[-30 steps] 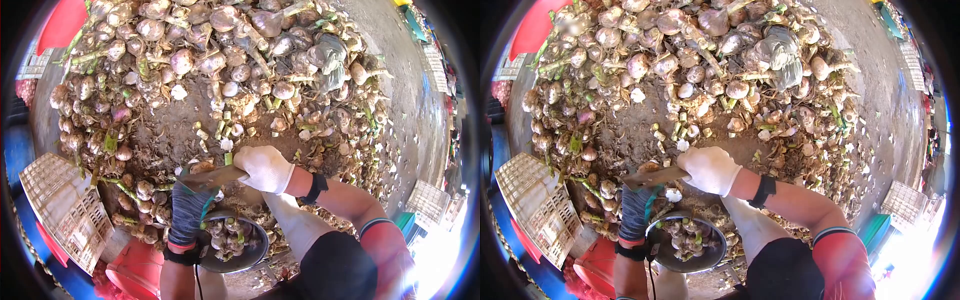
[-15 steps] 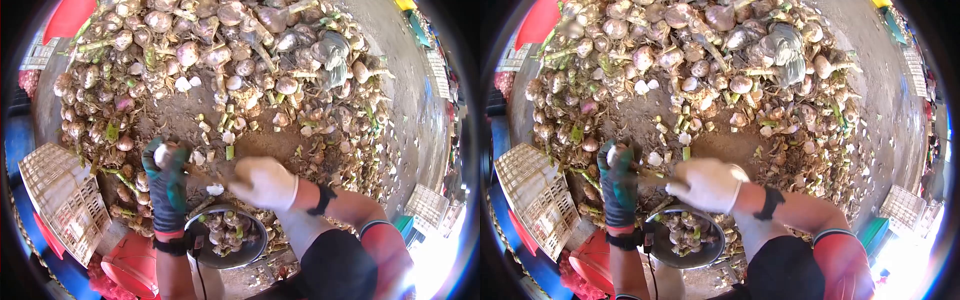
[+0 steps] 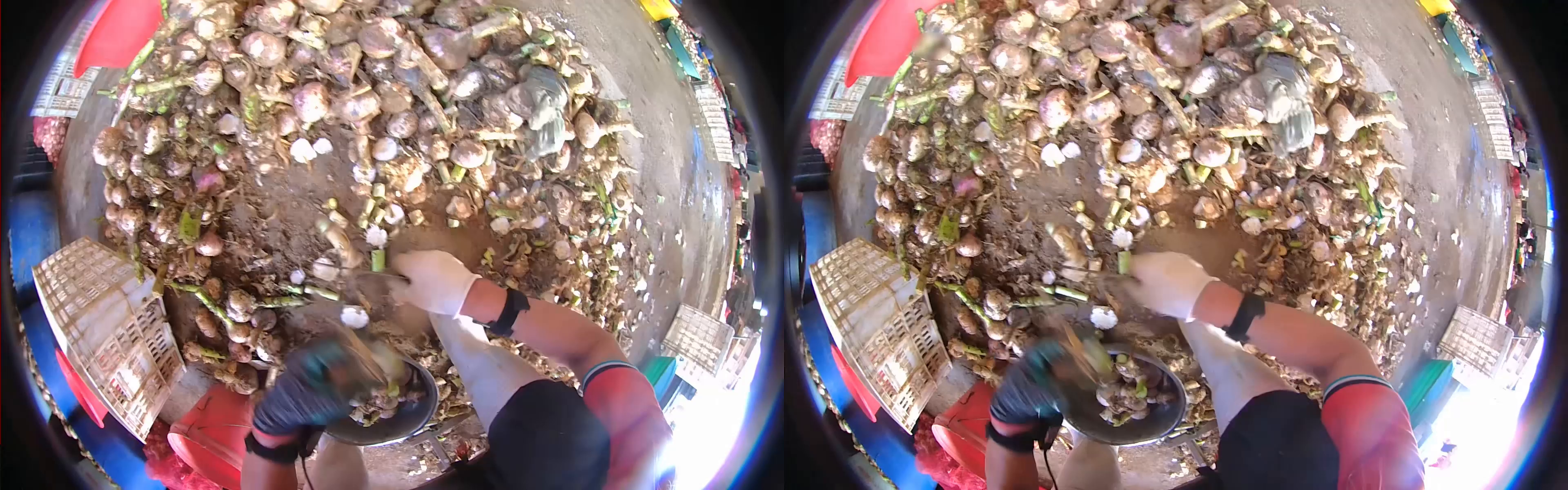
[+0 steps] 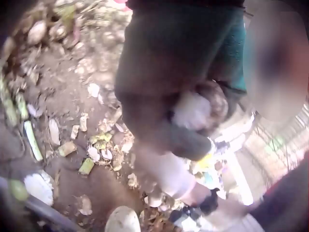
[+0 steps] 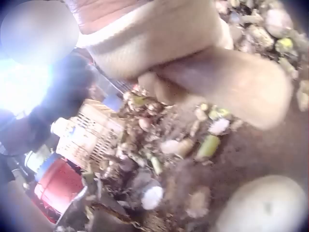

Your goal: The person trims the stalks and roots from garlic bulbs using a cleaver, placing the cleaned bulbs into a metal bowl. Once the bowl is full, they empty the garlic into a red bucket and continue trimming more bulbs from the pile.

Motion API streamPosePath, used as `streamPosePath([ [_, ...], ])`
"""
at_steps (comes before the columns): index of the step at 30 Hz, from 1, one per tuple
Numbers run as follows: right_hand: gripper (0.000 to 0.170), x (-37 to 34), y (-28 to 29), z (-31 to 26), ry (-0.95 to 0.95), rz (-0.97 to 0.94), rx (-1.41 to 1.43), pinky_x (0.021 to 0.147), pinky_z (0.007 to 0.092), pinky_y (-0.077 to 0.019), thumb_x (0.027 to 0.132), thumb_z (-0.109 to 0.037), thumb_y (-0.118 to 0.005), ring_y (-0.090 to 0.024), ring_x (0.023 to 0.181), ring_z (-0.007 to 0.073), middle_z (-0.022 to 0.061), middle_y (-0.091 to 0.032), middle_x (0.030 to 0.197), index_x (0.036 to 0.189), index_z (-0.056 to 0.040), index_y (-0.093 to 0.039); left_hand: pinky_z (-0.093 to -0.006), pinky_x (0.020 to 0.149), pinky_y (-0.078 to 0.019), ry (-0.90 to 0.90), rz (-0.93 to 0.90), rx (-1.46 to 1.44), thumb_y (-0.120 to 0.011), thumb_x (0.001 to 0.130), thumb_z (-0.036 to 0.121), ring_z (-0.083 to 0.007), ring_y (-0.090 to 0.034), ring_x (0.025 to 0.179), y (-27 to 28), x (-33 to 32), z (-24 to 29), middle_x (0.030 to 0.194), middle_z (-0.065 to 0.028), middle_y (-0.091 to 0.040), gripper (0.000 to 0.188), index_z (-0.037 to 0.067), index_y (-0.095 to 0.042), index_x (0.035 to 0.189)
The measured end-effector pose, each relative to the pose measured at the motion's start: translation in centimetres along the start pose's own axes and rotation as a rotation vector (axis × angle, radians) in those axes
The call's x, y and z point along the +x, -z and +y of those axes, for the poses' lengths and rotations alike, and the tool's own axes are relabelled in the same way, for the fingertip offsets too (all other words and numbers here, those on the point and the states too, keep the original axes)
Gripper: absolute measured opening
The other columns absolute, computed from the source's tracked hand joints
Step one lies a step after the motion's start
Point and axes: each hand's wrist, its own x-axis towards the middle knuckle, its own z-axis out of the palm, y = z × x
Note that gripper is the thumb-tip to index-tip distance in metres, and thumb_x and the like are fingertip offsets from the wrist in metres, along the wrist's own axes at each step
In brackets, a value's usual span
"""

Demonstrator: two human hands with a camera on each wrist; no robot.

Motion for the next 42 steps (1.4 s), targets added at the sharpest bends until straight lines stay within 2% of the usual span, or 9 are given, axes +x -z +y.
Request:
streamPosePath([
  [4,0.029,-0.5,1.4,-0.7,-0.157,-0.073,0.027,0.069,0.0481,-0.047,0.085,-0.032,-0.055,-0.06,0.077,0.0398,0.0201,-0.061,0.08,0.08,-0.0037,-0.06,-0.0354,0.096,-0.0441,0.008,-0.495,0.429,-0.072,0.08,0.027,-0.0249,-0.057,0.109,-0.4,2.0,6.1,0.115,-0.0167,-0.059,0.052,0.005,-0.053,0.123],
  [8,0.029,1.8,1.6,-1.0,-0.185,-0.012,0.075,0.068,0.0475,-0.0464,0.086,-0.033,-0.054,-0.06,0.076,0.0391,0.0189,-0.061,0.078,0.076,-0.0052,-0.06,-0.0427,0.083,-0.048,-0.259,0.434,1.309,-0.069,0.075,0.02,-0.0367,-0.058,0.093,8.4,5.2,6.0,0.103,-0.0197,-0.061,0.045,0.0,-0.056,0.113],
  [11,0.03,2.1,2.0,-1.0,-0.173,-0.042,0.135,0.068,0.0472,-0.0467,0.086,-0.033,-0.054,-0.059,0.074,0.039,0.0181,-0.06,0.075,0.076,-0.0052,-0.059,-0.0455,0.088,-0.0462,0.046,0.74,1.751,-0.062,0.082,0.027,-0.0357,-0.059,0.099,15.8,8.4,7.3,0.116,-0.0211,-0.057,0.049,0.005,-0.052,0.123],
  [17,0.026,2.8,1.7,0.1,-0.194,-0.077,0.084,0.064,0.0454,-0.0461,0.083,-0.027,-0.059,-0.058,0.073,0.0386,0.0192,-0.059,0.075,0.075,-0.0025,-0.059,-0.0454,0.091,-0.0406,0.775,0.596,1.682,-0.054,0.087,0.034,-0.0324,-0.058,0.106,19.7,14.8,8.5,0.116,-0.0167,-0.06,0.057,0.012,-0.036,0.137],
  [18,0.026,2.9,1.8,0.1,-0.196,-0.075,0.081,0.064,0.0454,-0.0461,0.083,-0.027,-0.059,-0.058,0.073,0.0386,0.0192,-0.059,0.075,0.075,-0.0025,-0.059,-0.0457,0.091,-0.0397,0.571,0.727,1.912,-0.056,0.086,0.032,-0.0328,-0.062,0.098,22.5,15.0,3.4,0.106,-0.0158,-0.065,0.065,0.015,-0.028,0.141],
  [23,0.027,3.1,2.6,0.3,-0.234,-0.001,0.167,0.07,0.047,-0.0469,0.084,-0.029,-0.053,-0.06,0.076,0.0392,0.0196,-0.06,0.075,0.077,-0.0034,-0.06,-0.0434,0.087,-0.0471,0.646,0.664,1.208,-0.056,0.088,0.015,-0.031,-0.06,0.105,18.7,13.3,5.5,0.119,-0.0152,-0.06,0.059,0.01,-0.03,0.141],
  [25,0.025,3.2,2.8,0.0,-0.24,-0.004,0.173,0.069,0.0469,-0.0469,0.084,-0.027,-0.054,-0.059,0.074,0.0394,0.0203,-0.06,0.074,0.078,-0.0034,-0.06,-0.0372,0.088,-0.0505,0.019,0.35,0.347,-0.058,0.084,0.006,-0.0263,-0.056,0.112,18.8,10.5,0.8,0.131,-0.0121,-0.05,0.066,0.005,-0.029,0.142],
  [29,0.022,3.0,2.8,-1.1,-0.09,0.066,0.124,0.063,0.0464,-0.0476,0.085,-0.026,-0.055,-0.06,0.07,0.0374,0.0176,-0.059,0.069,0.08,-0.0051,-0.057,-0.0372,0.099,-0.0447,-0.01,0.236,-0.429,-0.065,0.072,-0.004,-0.0239,-0.046,0.123,8.0,7.6,4.5,0.143,-0.0113,-0.036,0.083,0.006,-0.028,0.145],
  [42,0.021,-0.7,3.6,-4.1,0.142,-0.024,-0.115,0.058,0.0421,-0.0498,0.072,-0.022,-0.068,-0.06,0.068,0.0317,0.0096,-0.057,0.077,0.082,-0.009,-0.054,-0.0322,0.081,-0.0512,0.025,0.435,0.341,-0.075,0.077,0.016,-0.0187,-0.062,0.094,0.9,5.4,0.9,0.105,-0.012,-0.062,0.066,0.0,-0.038,0.129],
])
